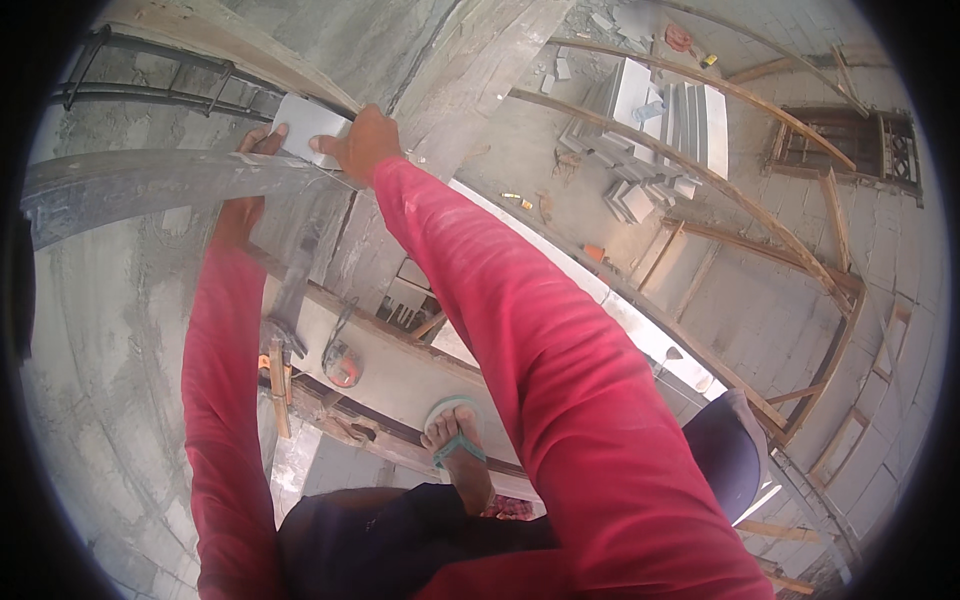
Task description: The person measures a wall section, then scoops mortar from a bucket and applies it to white rectangular tiles. The person places the tiles onto a wall ledge and smooths the mortar with a trowel. Other workers are visible in the background.
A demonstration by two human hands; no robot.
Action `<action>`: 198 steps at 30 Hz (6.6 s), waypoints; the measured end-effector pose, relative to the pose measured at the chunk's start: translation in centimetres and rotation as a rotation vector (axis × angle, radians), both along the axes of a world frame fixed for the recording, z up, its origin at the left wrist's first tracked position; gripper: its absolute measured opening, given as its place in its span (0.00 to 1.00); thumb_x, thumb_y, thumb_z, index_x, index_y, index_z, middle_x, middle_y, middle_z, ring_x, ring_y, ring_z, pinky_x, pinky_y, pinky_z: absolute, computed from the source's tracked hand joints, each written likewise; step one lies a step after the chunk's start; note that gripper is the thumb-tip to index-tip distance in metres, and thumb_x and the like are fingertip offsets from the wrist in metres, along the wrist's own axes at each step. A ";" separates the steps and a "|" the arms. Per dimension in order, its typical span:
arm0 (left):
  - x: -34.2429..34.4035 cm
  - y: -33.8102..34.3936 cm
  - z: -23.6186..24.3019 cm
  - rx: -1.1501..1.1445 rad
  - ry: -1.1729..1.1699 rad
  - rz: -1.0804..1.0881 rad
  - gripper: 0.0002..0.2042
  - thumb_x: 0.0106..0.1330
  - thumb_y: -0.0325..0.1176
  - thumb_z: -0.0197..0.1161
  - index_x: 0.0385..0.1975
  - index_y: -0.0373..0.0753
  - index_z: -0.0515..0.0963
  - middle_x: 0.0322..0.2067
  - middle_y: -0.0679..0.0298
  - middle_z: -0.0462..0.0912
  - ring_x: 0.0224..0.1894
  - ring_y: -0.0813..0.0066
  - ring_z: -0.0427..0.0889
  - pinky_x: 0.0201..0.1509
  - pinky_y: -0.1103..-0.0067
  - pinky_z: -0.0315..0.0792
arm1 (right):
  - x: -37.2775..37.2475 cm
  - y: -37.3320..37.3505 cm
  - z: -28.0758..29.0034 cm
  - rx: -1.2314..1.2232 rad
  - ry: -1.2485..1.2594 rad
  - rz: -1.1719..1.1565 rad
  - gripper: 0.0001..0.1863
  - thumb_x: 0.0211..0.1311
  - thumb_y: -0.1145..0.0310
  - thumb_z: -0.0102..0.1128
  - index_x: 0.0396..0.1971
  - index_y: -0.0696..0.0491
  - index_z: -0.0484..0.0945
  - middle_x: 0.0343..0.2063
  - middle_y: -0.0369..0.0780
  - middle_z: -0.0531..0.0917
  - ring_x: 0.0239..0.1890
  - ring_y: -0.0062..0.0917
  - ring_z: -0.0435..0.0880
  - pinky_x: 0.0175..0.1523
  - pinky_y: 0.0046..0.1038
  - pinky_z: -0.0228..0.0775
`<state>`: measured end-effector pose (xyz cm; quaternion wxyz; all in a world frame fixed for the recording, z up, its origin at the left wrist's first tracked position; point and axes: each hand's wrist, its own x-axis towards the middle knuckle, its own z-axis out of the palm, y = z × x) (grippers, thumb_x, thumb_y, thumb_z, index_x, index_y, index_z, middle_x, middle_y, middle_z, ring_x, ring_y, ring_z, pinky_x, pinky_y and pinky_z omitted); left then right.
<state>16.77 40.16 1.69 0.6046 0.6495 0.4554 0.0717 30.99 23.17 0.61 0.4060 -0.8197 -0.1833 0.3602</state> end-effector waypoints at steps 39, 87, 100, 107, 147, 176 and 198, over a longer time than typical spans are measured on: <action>1.4 -0.1 -0.4 0.061 0.027 -0.058 0.38 0.75 0.63 0.62 0.68 0.32 0.77 0.61 0.54 0.81 0.61 0.64 0.78 0.68 0.70 0.70 | -1.3 -0.6 -1.0 0.148 0.042 -0.178 0.48 0.54 0.41 0.82 0.54 0.73 0.76 0.44 0.60 0.87 0.44 0.44 0.91 0.45 0.39 0.85; -6.6 2.2 -3.1 -0.227 -0.232 0.558 0.31 0.73 0.53 0.69 0.65 0.34 0.76 0.61 0.50 0.80 0.57 0.62 0.82 0.66 0.69 0.75 | 0.3 -1.0 -1.2 0.237 0.383 -0.074 0.32 0.71 0.58 0.73 0.57 0.67 0.68 0.49 0.50 0.83 0.51 0.35 0.88 0.56 0.32 0.84; -0.8 -0.4 2.7 -0.078 0.038 0.008 0.34 0.63 0.53 0.78 0.66 0.41 0.81 0.62 0.51 0.83 0.63 0.57 0.82 0.63 0.65 0.77 | -0.1 -1.0 -1.3 0.272 0.394 -0.085 0.32 0.71 0.59 0.73 0.57 0.69 0.67 0.48 0.48 0.82 0.50 0.34 0.88 0.55 0.33 0.83; -0.8 0.7 -0.3 -0.108 -0.043 0.010 0.36 0.56 0.51 0.84 0.64 0.42 0.84 0.61 0.49 0.85 0.62 0.57 0.83 0.63 0.65 0.76 | -0.7 -0.8 -1.2 0.273 0.368 -0.142 0.33 0.66 0.55 0.79 0.52 0.64 0.68 0.46 0.48 0.82 0.44 0.29 0.86 0.51 0.32 0.81; -0.4 -1.3 -2.0 0.024 -0.067 0.112 0.44 0.69 0.55 0.73 0.76 0.31 0.66 0.71 0.50 0.73 0.72 0.61 0.72 0.76 0.67 0.65 | -1.6 -5.5 1.4 0.104 -0.180 0.015 0.32 0.73 0.51 0.68 0.58 0.65 0.73 0.44 0.59 0.88 0.48 0.49 0.90 0.55 0.42 0.80; -0.7 -1.3 -0.7 -0.209 0.020 0.110 0.43 0.73 0.53 0.71 0.77 0.37 0.55 0.67 0.56 0.70 0.63 0.62 0.75 0.66 0.67 0.73 | -0.1 -53.1 18.4 -0.381 -0.156 -0.094 0.16 0.74 0.68 0.63 0.57 0.58 0.77 0.43 0.51 0.89 0.45 0.42 0.92 0.53 0.38 0.83; -1.1 -1.2 -1.8 -0.325 -0.114 0.112 0.31 0.71 0.53 0.73 0.68 0.51 0.68 0.52 0.71 0.80 0.52 0.77 0.80 0.49 0.76 0.78 | -2.5 -58.2 29.3 -0.506 -0.297 -0.060 0.15 0.73 0.73 0.63 0.57 0.58 0.77 0.47 0.49 0.89 0.47 0.39 0.92 0.54 0.37 0.83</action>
